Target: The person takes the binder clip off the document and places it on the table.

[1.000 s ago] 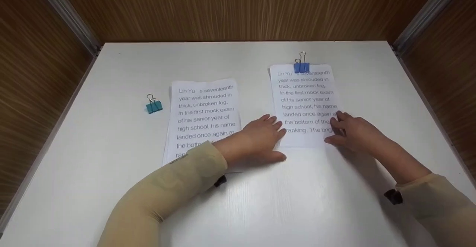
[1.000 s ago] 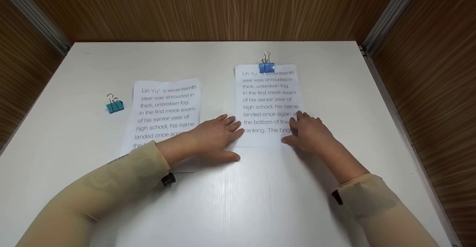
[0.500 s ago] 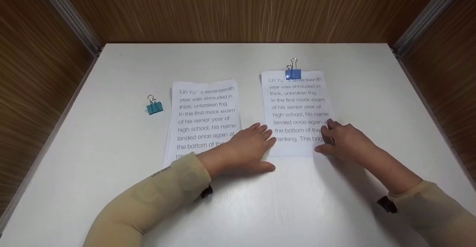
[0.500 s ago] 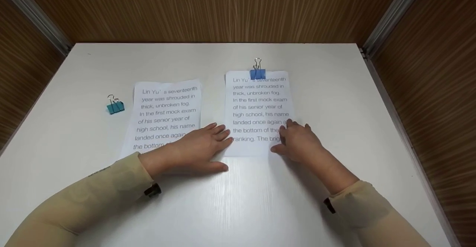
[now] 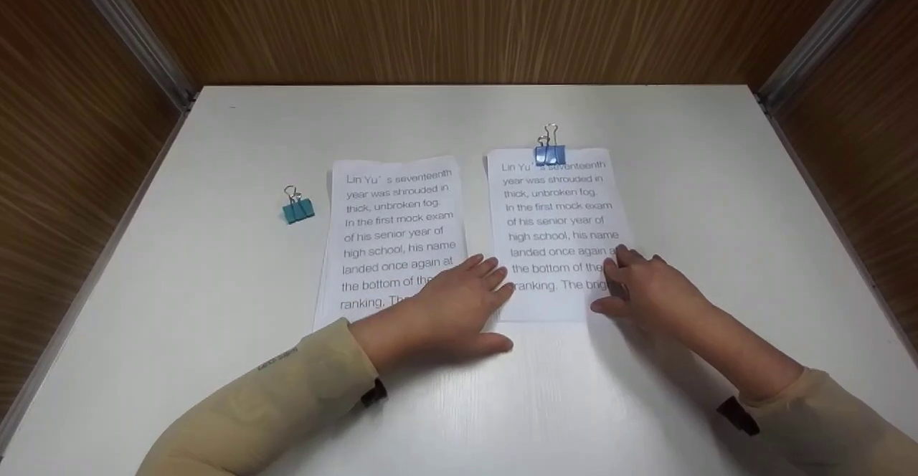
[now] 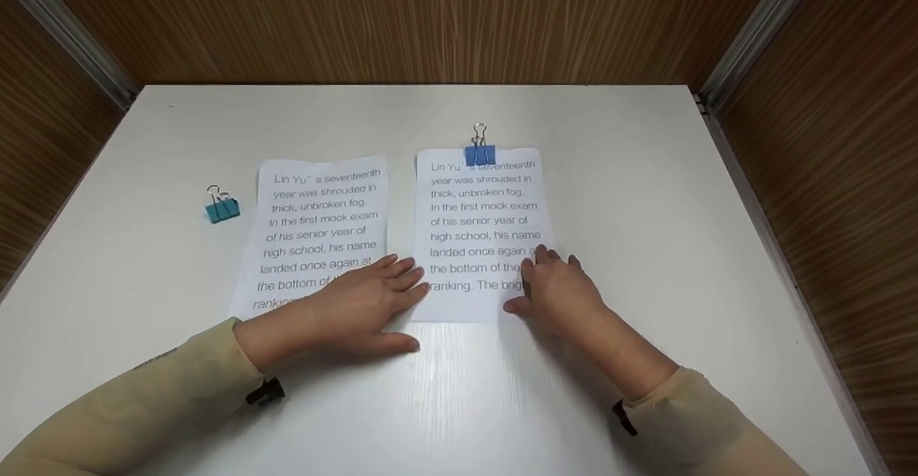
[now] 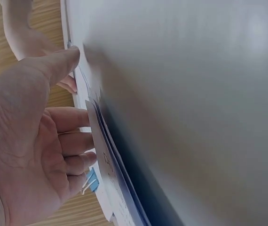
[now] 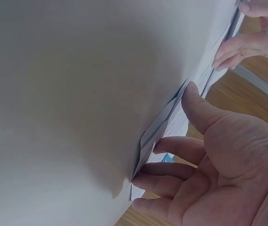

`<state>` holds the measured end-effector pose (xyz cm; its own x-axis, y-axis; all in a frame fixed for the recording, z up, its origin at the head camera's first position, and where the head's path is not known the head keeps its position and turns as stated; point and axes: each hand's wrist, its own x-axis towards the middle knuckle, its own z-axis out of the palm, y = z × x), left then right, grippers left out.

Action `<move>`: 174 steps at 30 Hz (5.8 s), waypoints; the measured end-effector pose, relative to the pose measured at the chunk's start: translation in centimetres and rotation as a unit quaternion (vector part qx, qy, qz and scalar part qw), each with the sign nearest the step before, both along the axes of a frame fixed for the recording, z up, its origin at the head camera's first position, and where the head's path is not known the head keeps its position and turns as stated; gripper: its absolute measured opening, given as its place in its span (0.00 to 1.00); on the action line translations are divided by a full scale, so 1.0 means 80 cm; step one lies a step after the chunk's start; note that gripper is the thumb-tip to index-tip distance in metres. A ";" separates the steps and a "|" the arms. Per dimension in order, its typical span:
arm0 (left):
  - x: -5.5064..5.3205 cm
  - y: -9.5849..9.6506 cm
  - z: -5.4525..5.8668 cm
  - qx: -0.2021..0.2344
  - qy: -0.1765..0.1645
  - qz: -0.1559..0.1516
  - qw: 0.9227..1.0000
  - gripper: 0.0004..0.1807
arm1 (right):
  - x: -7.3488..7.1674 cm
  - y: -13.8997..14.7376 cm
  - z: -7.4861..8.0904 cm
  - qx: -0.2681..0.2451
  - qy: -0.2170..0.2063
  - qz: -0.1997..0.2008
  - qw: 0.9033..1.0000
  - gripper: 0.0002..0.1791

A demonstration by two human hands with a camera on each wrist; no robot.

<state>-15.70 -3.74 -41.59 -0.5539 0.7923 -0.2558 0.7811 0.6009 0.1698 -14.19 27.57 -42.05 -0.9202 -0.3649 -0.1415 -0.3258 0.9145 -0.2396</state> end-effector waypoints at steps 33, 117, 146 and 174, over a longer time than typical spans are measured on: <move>-0.078 -0.014 0.024 0.180 0.040 0.129 0.974 0.35 | 0.041 -0.027 -0.007 -0.009 0.039 -0.004 0.999 0.39; -0.177 0.032 -0.034 0.422 -0.287 0.329 0.794 0.38 | 0.040 -0.035 -0.007 -0.024 0.035 0.003 0.999 0.38; -0.119 0.066 -0.001 0.539 -0.249 0.250 0.764 0.34 | -0.067 0.040 0.079 -0.300 0.102 -0.146 0.937 0.28; -0.088 0.057 0.010 0.589 -0.316 0.212 0.713 0.34 | -0.152 0.042 0.118 -0.400 -0.050 -0.043 0.914 0.26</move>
